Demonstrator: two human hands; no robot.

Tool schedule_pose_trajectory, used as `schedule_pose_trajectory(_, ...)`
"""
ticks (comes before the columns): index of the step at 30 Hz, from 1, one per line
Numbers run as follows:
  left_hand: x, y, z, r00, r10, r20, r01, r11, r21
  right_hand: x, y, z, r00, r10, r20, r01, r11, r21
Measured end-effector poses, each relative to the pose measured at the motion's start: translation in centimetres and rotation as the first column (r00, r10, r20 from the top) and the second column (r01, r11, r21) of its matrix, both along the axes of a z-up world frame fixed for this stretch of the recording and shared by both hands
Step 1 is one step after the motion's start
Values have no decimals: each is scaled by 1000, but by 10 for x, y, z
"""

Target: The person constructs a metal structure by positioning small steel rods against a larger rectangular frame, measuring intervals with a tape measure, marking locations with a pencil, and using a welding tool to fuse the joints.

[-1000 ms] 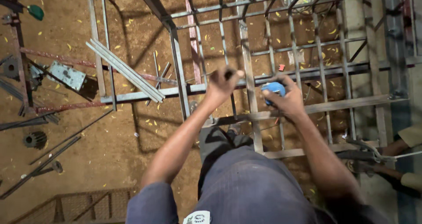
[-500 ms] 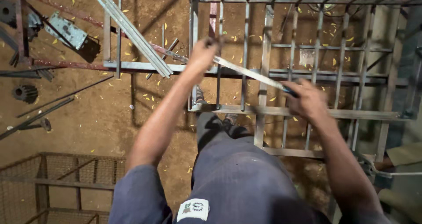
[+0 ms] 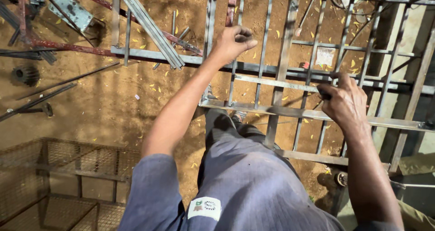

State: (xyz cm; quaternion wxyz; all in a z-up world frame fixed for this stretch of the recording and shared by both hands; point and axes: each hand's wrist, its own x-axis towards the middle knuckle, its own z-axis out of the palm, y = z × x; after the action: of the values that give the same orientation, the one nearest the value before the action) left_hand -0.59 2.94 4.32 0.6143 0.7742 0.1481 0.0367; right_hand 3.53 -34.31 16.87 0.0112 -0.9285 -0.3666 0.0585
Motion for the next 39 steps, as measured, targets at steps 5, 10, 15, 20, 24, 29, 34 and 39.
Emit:
schedule_pose_trajectory(5, 5, -7, -12, 989, -100, -106, 114, 984, 139, 2, 4, 12, 999, 50, 11, -51, 999, 17)
schedule_pose_trajectory(10, 10, -22, -42, 959, -259, 113, 226, 944, 240, 9, 7, 7, 998, 53, 30, -53, 998, -15)
schedule_pose_trajectory(15, 15, -38, -27, 941, -225, -254, 282, 934, 220, 14, 2, -3, 999, 47, 21, -46, 998, -34)
schedule_pose_trajectory(20, 15, -46, -1, 833, -205, -514, 393, 873, 289, 15, 3, -4, 998, 54, 24, -53, 998, -26)
schedule_pose_trajectory(24, 9, -48, -9, 926, -187, -329, 306, 880, 363, 15, 4, -4, 999, 46, 22, -45, 999, -14)
schedule_pose_trajectory(29, 13, -50, -15, 871, -183, -456, 343, 892, 296, 16, 2, -6, 999, 52, 16, -52, 999, 6)
schedule_pose_trajectory(34, 17, -53, -33, 842, -175, -510, 338, 909, 246, 17, 1, -10, 998, 59, 36, -59, 998, -8)
schedule_pose_trajectory(39, 16, -55, -36, 934, -111, -338, 239, 900, 365, 19, -2, -13, 999, 50, 18, -50, 998, -31)
